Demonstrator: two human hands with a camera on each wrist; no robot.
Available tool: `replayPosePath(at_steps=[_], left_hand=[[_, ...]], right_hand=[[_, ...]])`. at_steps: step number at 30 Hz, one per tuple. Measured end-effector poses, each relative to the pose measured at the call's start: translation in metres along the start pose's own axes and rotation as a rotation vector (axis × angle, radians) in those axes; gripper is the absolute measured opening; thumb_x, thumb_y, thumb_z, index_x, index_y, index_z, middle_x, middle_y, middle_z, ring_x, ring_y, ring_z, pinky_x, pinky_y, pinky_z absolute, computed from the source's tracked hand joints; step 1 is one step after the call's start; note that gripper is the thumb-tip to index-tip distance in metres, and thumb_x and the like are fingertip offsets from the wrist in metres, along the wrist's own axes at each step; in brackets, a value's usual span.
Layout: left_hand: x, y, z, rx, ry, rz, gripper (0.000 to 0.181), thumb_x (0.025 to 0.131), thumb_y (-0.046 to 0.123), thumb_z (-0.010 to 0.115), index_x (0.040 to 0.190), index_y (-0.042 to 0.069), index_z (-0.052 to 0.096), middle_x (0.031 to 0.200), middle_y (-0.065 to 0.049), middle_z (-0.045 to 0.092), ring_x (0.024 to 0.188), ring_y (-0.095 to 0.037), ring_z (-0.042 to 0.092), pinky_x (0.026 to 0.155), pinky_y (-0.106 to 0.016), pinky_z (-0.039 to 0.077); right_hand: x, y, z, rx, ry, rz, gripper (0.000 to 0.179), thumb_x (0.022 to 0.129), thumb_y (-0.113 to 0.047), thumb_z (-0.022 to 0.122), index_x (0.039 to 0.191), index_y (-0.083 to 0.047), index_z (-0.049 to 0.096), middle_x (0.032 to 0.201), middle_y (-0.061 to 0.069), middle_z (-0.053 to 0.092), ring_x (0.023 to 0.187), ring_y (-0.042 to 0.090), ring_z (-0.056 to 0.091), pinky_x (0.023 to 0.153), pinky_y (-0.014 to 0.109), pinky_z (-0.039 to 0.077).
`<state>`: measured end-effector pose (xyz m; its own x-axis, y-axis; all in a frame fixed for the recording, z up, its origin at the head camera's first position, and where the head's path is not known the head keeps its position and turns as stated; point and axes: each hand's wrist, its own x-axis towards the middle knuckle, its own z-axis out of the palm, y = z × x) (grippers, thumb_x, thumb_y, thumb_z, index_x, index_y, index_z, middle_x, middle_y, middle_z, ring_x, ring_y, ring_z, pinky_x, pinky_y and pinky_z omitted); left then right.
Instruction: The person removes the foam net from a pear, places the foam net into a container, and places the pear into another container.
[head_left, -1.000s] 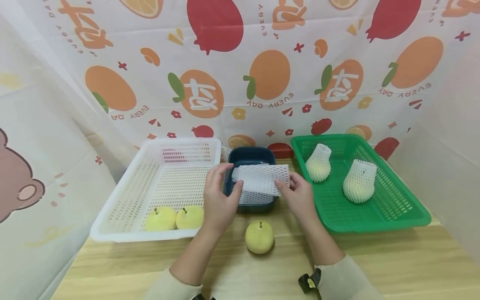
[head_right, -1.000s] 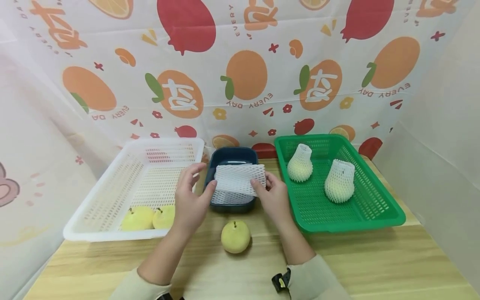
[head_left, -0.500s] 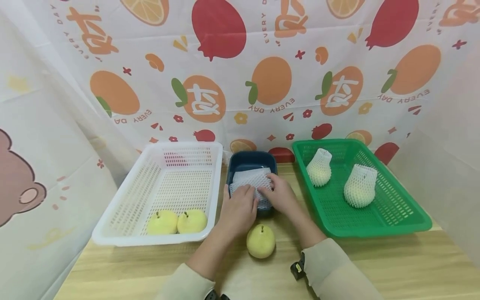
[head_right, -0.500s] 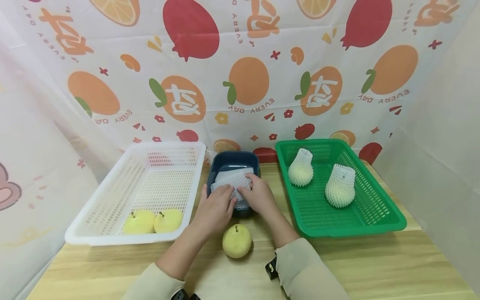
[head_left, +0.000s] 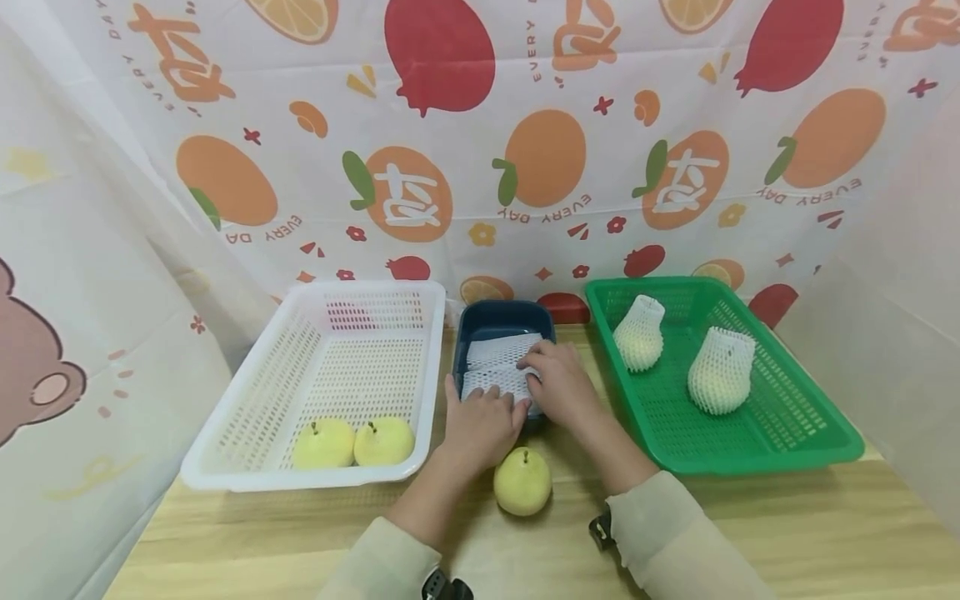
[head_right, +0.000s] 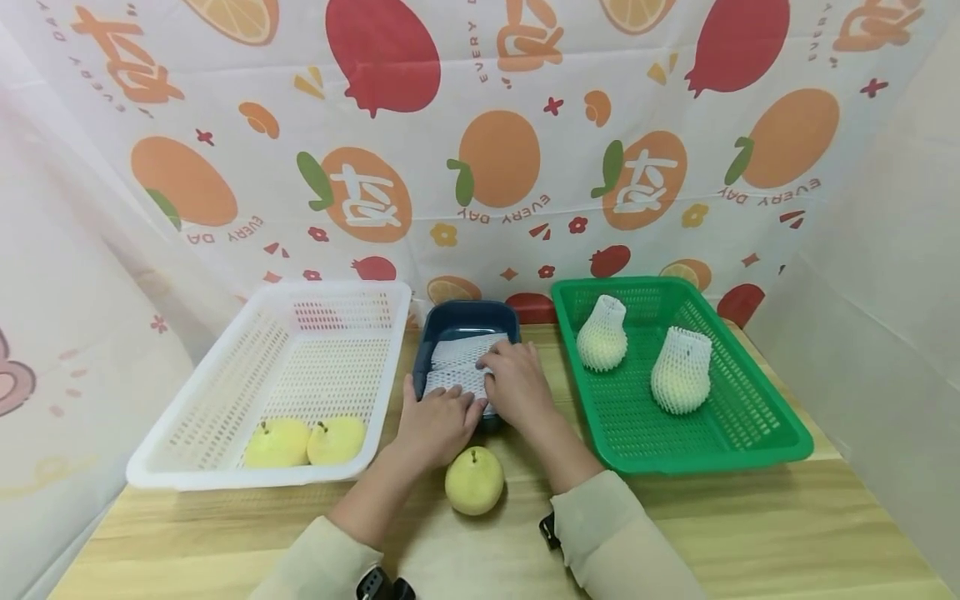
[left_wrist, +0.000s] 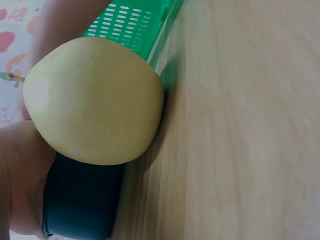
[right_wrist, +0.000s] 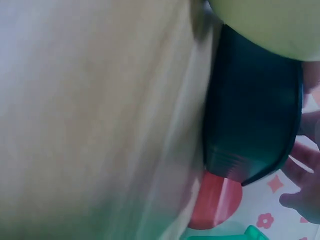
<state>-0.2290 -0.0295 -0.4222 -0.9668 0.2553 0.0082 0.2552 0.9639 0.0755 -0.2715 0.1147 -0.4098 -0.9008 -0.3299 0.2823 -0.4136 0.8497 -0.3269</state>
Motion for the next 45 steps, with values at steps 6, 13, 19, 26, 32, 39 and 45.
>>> replayPosePath(at_steps=[6,13,19,26,32,39,45], left_hand=[[-0.002,0.0,0.001,0.022,-0.029,-0.003,0.06,0.105,0.049,0.021,0.124,0.015,0.066,0.128,-0.006,0.065,0.118,-0.029,0.059,0.112,-0.074,0.008],[0.0,0.001,-0.004,0.046,-0.079,-0.026,0.057,0.105,0.047,0.022,0.128,0.018,0.065,0.135,-0.006,0.062,0.122,-0.029,0.058,0.111,-0.075,0.005],[0.004,0.001,-0.017,0.022,-0.155,-0.04,0.055,0.104,0.045,0.022,0.123,0.017,0.066,0.126,-0.009,0.065,0.12,-0.031,0.058,0.109,-0.077,0.001],[0.009,-0.003,-0.021,0.028,-0.167,-0.051,0.056,0.105,0.046,0.02,0.128,0.019,0.064,0.131,-0.008,0.063,0.124,-0.031,0.056,0.11,-0.076,0.0],[0.012,-0.002,-0.015,0.032,-0.16,-0.056,0.053,0.105,0.046,0.023,0.13,0.02,0.062,0.134,-0.006,0.062,0.125,-0.029,0.055,0.11,-0.076,0.001],[0.015,0.006,-0.005,0.029,-0.119,-0.05,0.052,0.105,0.046,0.026,0.128,0.021,0.065,0.129,-0.004,0.064,0.123,-0.028,0.056,0.111,-0.074,0.001],[0.007,0.004,-0.01,0.081,-0.147,-0.018,0.046,0.103,0.05,0.035,0.131,0.026,0.063,0.128,0.0,0.065,0.123,-0.026,0.055,0.111,-0.074,0.001]], right_hand=[[0.001,0.0,0.003,-0.05,-0.308,0.048,0.025,0.097,-0.018,0.054,0.112,-0.016,0.074,0.115,0.003,0.072,0.118,0.027,0.061,0.114,0.071,0.01],[0.01,-0.007,0.005,-0.051,-0.469,0.085,0.03,0.099,-0.017,0.049,0.12,-0.015,0.071,0.127,0.006,0.067,0.124,0.031,0.056,0.109,0.073,0.021],[0.016,-0.01,0.001,-0.038,-0.501,0.076,0.029,0.099,-0.014,0.05,0.12,-0.015,0.07,0.127,0.007,0.066,0.121,0.03,0.057,0.107,0.067,0.033],[0.022,-0.009,0.0,-0.044,-0.473,0.014,0.03,0.098,-0.012,0.05,0.119,-0.012,0.071,0.124,0.007,0.068,0.117,0.027,0.06,0.102,0.051,0.045],[0.016,-0.003,-0.001,0.011,-0.418,-0.017,0.032,0.097,-0.013,0.048,0.121,-0.009,0.069,0.125,0.009,0.067,0.12,0.027,0.059,0.105,0.046,0.044],[-0.013,-0.003,-0.032,0.256,-0.274,0.06,0.029,0.1,-0.024,0.054,0.121,-0.012,0.069,0.121,0.006,0.068,0.116,0.026,0.06,0.102,0.046,0.047],[-0.036,-0.013,-0.056,0.422,-0.402,-0.048,0.018,0.094,-0.036,0.065,0.098,-0.021,0.074,0.088,-0.008,0.069,0.081,0.012,0.059,0.074,0.03,0.051]])
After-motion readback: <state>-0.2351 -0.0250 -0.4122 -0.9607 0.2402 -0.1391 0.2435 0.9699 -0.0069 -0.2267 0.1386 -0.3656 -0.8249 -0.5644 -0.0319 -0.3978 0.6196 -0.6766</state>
